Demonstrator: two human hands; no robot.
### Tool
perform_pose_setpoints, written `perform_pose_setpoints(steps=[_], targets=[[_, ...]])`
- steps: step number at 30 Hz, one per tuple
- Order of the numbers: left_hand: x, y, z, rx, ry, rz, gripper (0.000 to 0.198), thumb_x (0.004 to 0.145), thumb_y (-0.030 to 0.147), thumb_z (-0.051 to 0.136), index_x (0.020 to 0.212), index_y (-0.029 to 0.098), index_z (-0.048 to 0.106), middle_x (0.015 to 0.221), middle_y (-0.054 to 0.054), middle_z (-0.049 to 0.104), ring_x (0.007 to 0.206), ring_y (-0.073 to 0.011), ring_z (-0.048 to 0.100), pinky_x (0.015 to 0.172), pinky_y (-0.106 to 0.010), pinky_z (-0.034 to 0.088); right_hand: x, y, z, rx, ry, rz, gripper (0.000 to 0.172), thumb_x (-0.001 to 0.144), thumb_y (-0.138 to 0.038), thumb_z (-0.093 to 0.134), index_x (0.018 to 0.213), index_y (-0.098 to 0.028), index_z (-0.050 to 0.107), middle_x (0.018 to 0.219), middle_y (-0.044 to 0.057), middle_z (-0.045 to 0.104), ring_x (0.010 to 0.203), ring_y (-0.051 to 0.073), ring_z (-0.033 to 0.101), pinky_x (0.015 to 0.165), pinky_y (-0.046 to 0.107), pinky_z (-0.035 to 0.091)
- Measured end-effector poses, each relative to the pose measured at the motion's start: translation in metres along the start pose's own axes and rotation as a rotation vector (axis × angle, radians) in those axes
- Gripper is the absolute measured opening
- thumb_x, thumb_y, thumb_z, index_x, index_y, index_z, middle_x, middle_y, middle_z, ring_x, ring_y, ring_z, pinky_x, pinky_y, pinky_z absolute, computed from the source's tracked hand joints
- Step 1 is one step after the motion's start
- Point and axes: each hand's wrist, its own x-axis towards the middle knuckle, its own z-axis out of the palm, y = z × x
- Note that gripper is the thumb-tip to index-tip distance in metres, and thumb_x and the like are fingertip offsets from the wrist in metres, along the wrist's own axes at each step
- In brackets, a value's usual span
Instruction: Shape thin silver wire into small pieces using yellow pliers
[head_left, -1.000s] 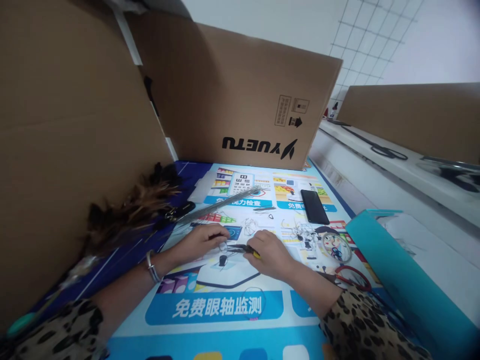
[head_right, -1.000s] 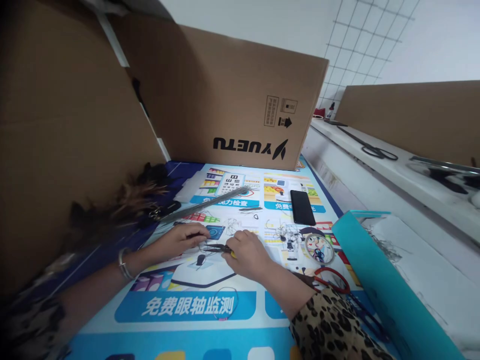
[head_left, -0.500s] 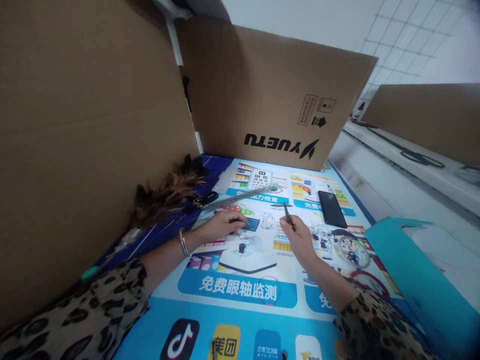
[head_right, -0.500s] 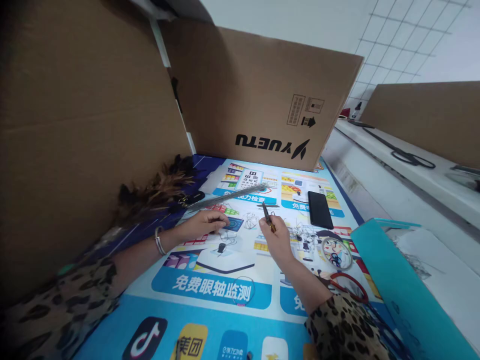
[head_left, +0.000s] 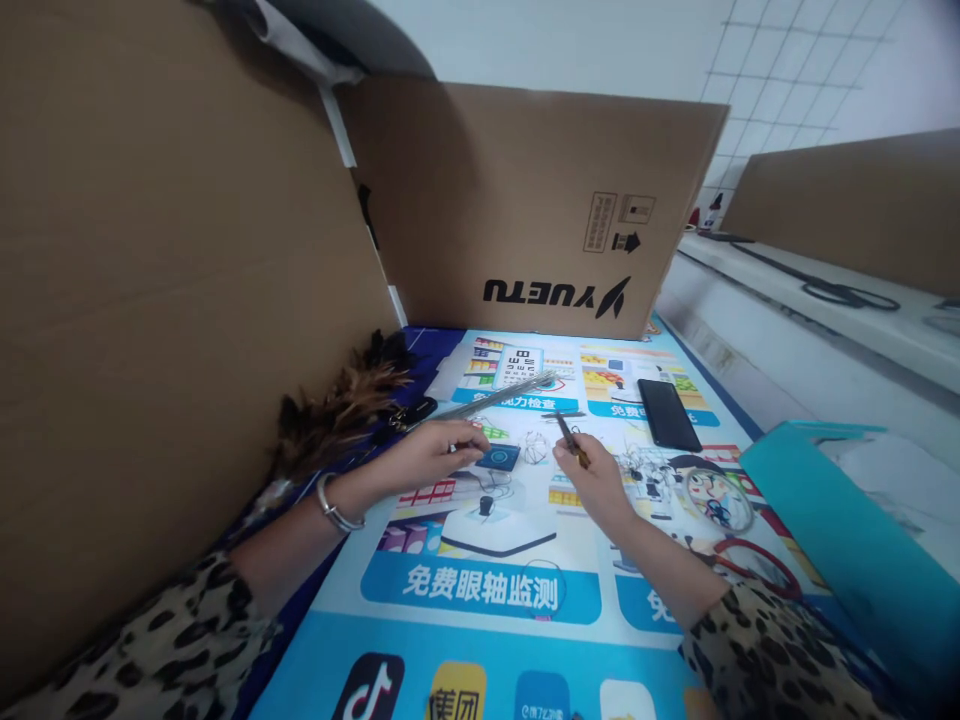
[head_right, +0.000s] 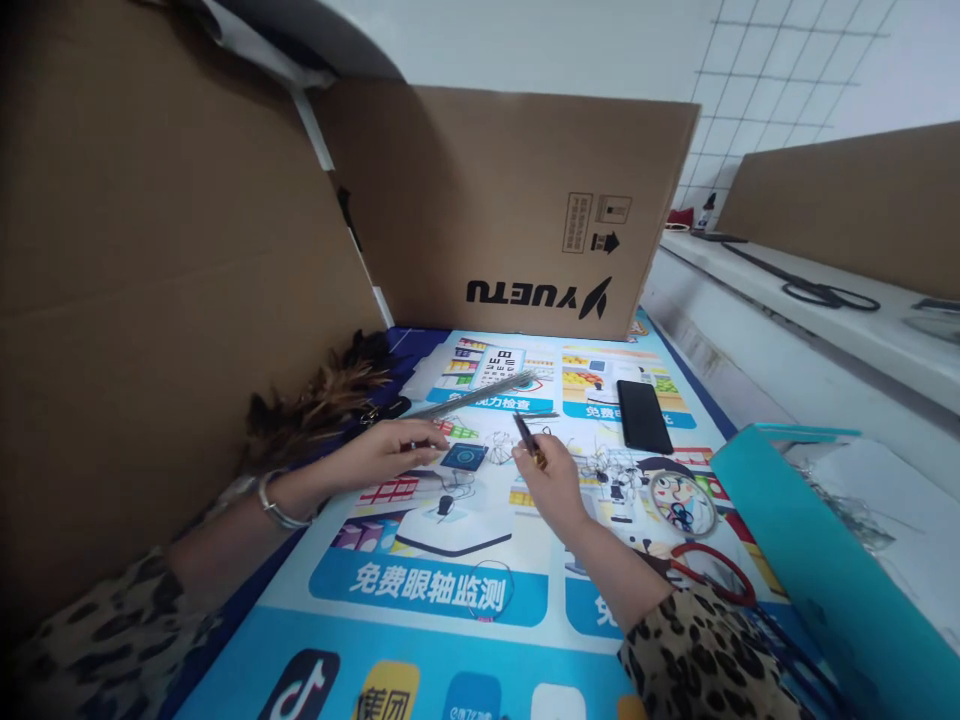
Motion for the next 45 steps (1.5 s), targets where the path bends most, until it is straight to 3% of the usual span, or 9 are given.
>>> perform_pose_setpoints(steps=[3, 5, 9, 14, 22, 30, 45], targets=[[0.014, 0.001, -0.007, 0.044, -0.031, -0.057, 0.020, 0.077, 0.030, 0.051, 0.086, 0.018, 0.064, 0.082, -0.003, 0.063, 0.077, -0.0148, 0.055, 0.071, -0.024, 0.041, -0.002, 0.001, 0.002, -0.283, -0.059, -0.124, 0.024, 0.077, -0.039, 0.051, 0.088, -0.019, 0.057, 0.080, 0.002, 0.052, 0.074, 0.014, 0.047, 0.066, 0.025, 0.036], [0.028, -0.007, -0.002, -0.007, -0.044, -0.148, 0.022, 0.077, 0.032, 0.051, 0.087, 0.017, 0.063, 0.069, -0.001, 0.061, 0.065, -0.0130, 0.055, 0.060, -0.023, 0.041, -0.004, -0.001, 0.001, -0.489, -0.138, -0.233, 0.023, 0.077, -0.038, 0.053, 0.087, -0.019, 0.058, 0.084, 0.005, 0.053, 0.083, 0.017, 0.047, 0.073, 0.028, 0.035], [0.054, -0.023, 0.026, -0.189, 0.046, -0.266, 0.025, 0.075, 0.031, 0.051, 0.092, 0.016, 0.060, 0.065, -0.001, 0.058, 0.058, -0.0118, 0.053, 0.049, -0.020, 0.037, -0.007, -0.010, -0.007, -0.753, -0.315, -0.393, 0.024, 0.082, -0.039, 0.047, 0.088, -0.019, 0.058, 0.086, 0.007, 0.054, 0.086, 0.019, 0.046, 0.073, 0.031, 0.032], [0.062, -0.028, 0.060, -0.288, 0.096, -0.222, 0.030, 0.069, 0.030, 0.060, 0.095, 0.015, 0.058, 0.084, -0.004, 0.060, 0.065, -0.0109, 0.053, 0.055, -0.021, 0.041, -0.003, -0.015, -0.019, -0.919, -0.432, -0.504, 0.028, 0.085, -0.040, 0.041, 0.091, -0.018, 0.056, 0.087, 0.009, 0.054, 0.088, 0.021, 0.046, 0.074, 0.034, 0.030], [0.056, -0.041, 0.070, -0.358, 0.072, -0.213, 0.020, 0.074, 0.031, 0.055, 0.085, 0.014, 0.059, 0.067, 0.000, 0.056, 0.056, -0.0089, 0.051, 0.052, -0.020, 0.040, 0.003, -0.014, -0.025, -0.999, -0.489, -0.504, 0.029, 0.086, -0.041, 0.038, 0.092, -0.018, 0.054, 0.087, 0.009, 0.054, 0.086, 0.022, 0.047, 0.073, 0.035, 0.028], [0.054, -0.034, 0.065, -0.432, 0.115, -0.223, 0.019, 0.074, 0.030, 0.054, 0.086, 0.015, 0.057, 0.064, 0.001, 0.056, 0.053, -0.0080, 0.051, 0.048, -0.018, 0.038, 0.003, -0.020, -0.025, -1.009, -0.511, -0.489, 0.029, 0.086, -0.041, 0.039, 0.096, -0.018, 0.054, 0.089, 0.008, 0.053, 0.088, 0.021, 0.045, 0.075, 0.034, 0.029], [0.056, -0.036, 0.060, -0.676, 0.225, -0.290, 0.024, 0.074, 0.033, 0.057, 0.086, 0.012, 0.054, 0.063, -0.001, 0.059, 0.050, -0.0081, 0.051, 0.047, -0.020, 0.041, 0.004, -0.013, -0.023, -0.875, -0.443, -0.429, 0.035, 0.086, -0.038, 0.041, 0.116, -0.023, 0.050, 0.095, 0.008, 0.051, 0.092, 0.021, 0.041, 0.078, 0.033, 0.029]])
